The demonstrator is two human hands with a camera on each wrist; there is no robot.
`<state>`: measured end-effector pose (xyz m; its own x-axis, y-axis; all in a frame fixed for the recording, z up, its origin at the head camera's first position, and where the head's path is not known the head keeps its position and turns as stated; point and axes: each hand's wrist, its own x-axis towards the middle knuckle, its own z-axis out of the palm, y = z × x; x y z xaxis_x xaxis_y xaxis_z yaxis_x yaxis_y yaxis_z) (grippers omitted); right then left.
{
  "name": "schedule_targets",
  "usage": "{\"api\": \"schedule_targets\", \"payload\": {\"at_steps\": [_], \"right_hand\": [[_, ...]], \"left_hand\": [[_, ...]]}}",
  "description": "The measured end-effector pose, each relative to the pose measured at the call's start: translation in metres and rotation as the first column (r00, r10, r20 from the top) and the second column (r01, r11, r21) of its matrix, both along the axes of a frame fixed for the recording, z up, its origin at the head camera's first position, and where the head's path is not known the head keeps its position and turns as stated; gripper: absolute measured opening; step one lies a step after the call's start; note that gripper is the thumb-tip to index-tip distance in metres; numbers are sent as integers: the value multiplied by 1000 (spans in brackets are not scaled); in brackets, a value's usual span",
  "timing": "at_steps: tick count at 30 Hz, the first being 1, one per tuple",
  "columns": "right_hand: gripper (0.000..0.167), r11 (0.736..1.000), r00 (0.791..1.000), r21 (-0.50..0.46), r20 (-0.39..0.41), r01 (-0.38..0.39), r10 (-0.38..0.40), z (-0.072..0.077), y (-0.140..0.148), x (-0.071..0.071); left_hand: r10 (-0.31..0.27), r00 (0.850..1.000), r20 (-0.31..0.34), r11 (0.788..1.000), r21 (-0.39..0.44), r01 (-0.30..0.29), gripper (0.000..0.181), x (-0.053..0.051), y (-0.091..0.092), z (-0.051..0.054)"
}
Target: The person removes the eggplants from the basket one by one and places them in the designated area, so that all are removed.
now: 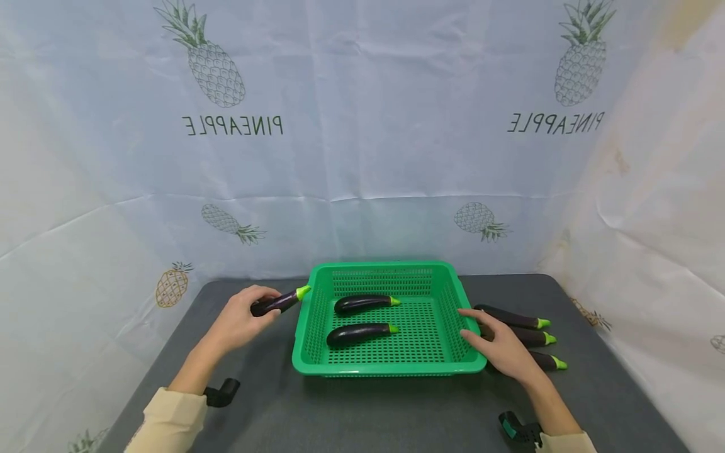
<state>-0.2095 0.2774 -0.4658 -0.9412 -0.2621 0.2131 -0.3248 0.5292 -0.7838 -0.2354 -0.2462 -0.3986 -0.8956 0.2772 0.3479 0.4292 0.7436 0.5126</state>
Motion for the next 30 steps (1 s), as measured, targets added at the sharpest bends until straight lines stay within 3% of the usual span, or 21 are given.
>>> {"api": "schedule_targets", "payload": {"at_steps": [15,22,30], "right_hand": [[49,1000,1000,-8,-5,-7,7,3,0,1],[52,1000,1000,-16,9,-5,5,0,0,0],[52,1000,1000,-25,6,-9,9,-1,-1,0]], "left_hand": [[72,996,56,997,-17,-71,25,-24,-11,-19],[83,996,40,997,-6,-83,27,-32,-14,-33],[137,987,82,990,-27,-135,28,-39,-17,-48]]}}
